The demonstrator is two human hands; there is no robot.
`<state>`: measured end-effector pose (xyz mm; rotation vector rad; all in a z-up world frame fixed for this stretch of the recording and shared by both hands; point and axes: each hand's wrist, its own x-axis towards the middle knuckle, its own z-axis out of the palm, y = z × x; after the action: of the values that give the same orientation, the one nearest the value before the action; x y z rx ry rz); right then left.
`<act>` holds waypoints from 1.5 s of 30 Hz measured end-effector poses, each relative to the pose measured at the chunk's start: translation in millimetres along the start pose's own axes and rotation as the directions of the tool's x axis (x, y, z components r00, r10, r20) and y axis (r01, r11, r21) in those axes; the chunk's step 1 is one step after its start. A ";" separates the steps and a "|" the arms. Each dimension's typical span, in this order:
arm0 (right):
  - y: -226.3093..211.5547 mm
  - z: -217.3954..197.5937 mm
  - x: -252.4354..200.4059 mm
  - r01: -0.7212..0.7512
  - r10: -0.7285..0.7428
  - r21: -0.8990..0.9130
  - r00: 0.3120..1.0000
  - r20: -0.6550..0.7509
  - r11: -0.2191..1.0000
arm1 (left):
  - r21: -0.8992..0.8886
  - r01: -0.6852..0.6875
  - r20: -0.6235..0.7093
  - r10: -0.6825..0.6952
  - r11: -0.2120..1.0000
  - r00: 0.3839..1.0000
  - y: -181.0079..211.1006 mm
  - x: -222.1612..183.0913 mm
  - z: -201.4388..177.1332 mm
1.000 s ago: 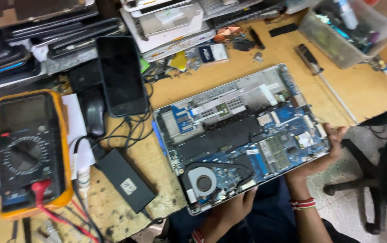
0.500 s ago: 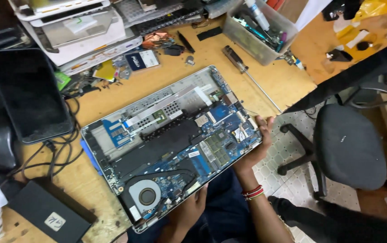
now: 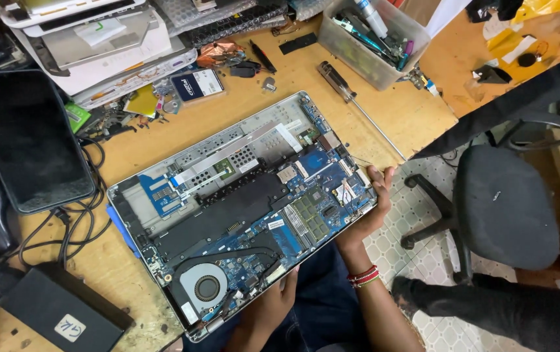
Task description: Disassembling a laptop to access internal components, including removing the internal frame and disconnecting cables.
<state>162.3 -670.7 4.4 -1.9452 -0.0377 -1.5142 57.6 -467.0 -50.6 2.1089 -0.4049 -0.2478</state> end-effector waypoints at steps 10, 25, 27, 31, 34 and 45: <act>6.1 1.3 -2.8 0.013 -0.012 0.041 1.000 -0.027 0.999 | -0.067 0.057 0.043 -0.054 0.996 0.998 -7.2 -3.2 6.1; -2.3 -2.8 2.1 0.028 -0.029 0.024 0.999 0.018 0.999 | -0.026 -0.183 -0.152 0.177 0.983 0.972 27.3 8.8 -26.3; -6.2 -3.2 3.7 0.039 -0.040 0.017 0.999 0.027 0.999 | -0.044 -0.197 -0.150 0.189 0.979 0.971 24.5 8.3 -24.0; -11.7 -5.3 5.3 0.045 -0.048 0.047 0.997 0.061 0.998 | -0.127 -0.080 -0.034 0.076 0.989 0.997 8.7 5.0 -8.5; -13.0 -8.6 5.4 0.039 -0.048 0.098 0.995 0.086 0.994 | -0.128 -0.048 -0.019 0.045 0.991 0.999 11.9 5.2 -10.8; -48.9 -26.8 69.3 -0.243 0.239 0.021 0.964 0.114 0.970 | -0.026 -0.199 -0.218 0.189 0.980 0.958 12.0 9.6 -18.2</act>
<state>142.4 -671.4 91.0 -1.9273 0.1201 -1.2389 70.3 -462.5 -30.8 2.0073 -0.4679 0.0840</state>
